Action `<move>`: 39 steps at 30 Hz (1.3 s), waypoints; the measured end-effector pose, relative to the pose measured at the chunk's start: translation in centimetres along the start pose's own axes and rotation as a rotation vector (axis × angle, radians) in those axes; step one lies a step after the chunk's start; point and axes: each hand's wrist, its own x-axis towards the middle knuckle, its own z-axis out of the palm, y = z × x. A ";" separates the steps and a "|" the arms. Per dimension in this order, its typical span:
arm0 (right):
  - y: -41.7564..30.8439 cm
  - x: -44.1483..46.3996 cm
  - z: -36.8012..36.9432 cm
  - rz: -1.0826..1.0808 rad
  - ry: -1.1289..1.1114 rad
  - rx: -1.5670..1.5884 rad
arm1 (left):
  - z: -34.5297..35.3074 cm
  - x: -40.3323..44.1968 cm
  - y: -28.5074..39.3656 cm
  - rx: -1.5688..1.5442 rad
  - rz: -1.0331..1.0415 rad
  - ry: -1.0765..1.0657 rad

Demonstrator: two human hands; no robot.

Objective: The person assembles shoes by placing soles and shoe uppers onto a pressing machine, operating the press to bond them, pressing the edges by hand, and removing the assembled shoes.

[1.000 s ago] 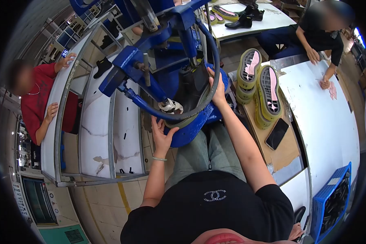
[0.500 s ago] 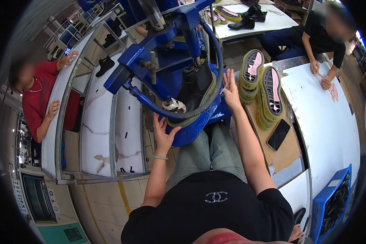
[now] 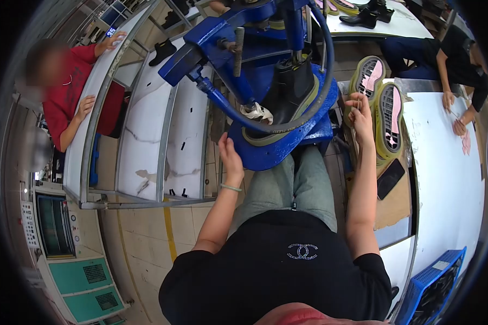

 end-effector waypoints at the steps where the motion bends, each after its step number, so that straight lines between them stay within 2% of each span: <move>1: -0.1 0.0 0.8 -0.060 0.054 -0.117 | 0.8 -0.2 0.4 -0.018 -0.037 0.024; 3: 1.3 0.9 1.2 -0.197 0.111 -0.349 | 1.1 0.0 0.6 -0.034 -0.072 0.043; 5: 2.3 1.2 1.9 -0.239 0.127 -0.387 | 1.1 0.6 0.7 0.251 0.057 0.000; 6: 2.1 1.3 2.1 -0.216 0.131 -0.409 | 0.7 1.3 -0.1 0.255 0.054 -0.014; 8: 1.9 1.5 2.3 -0.264 0.166 -0.431 | -0.1 4.2 -1.6 0.394 0.175 -0.111; 9: 1.6 1.3 2.6 -0.282 0.223 -0.475 | 0.0 5.4 -0.6 0.313 0.166 -0.196; 10: 1.0 1.0 3.1 -0.471 0.296 -0.582 | 0.2 6.7 -0.5 0.293 0.149 -0.240; 13: -0.7 -1.0 4.1 -0.387 0.374 -0.779 | 0.0 12.7 -3.4 0.365 0.182 -0.384; 14: -0.9 -1.6 4.3 -0.386 0.397 -0.807 | 0.8 12.5 -1.2 0.370 0.225 -0.424; 15: -0.7 -2.0 4.4 -0.396 0.414 -0.825 | 1.0 14.0 -1.8 0.360 0.228 -0.477; 21: -0.1 -3.0 4.9 -0.482 0.429 -0.842 | 1.7 18.3 -3.6 0.355 0.187 -0.621; 25: -0.6 -2.8 5.4 -0.500 0.433 -0.852 | 1.7 18.1 -3.5 0.279 0.031 -0.600; 27: -0.9 -2.8 5.6 -0.482 0.419 -0.972 | 2.1 18.4 -3.1 0.231 0.050 -0.601; 29: -1.2 -2.4 5.6 -0.500 0.427 -1.006 | 2.0 19.7 -2.4 0.397 -0.026 -0.644; 31: -1.3 -1.7 5.4 -0.539 0.371 -1.077 | 2.5 22.2 -3.6 0.448 0.003 -0.653; 33: -1.6 -1.7 5.0 -0.549 0.328 -1.067 | 3.1 23.4 -3.6 0.412 -0.025 -0.778; 34: -1.7 -1.7 5.0 -0.558 0.292 -1.054 | 3.9 23.6 -4.5 0.250 -0.005 -0.875; 35: -1.8 -1.8 5.1 -0.561 0.292 -1.057 | 3.9 22.8 -3.7 0.246 -0.004 -0.874; 37: -1.4 -2.7 5.7 -0.577 0.332 -1.076 | 3.6 20.0 -1.2 0.119 -0.261 -0.818; 39: -0.7 -3.1 6.6 -0.559 0.364 -1.077 | 2.8 20.1 -1.7 0.145 -0.289 -0.777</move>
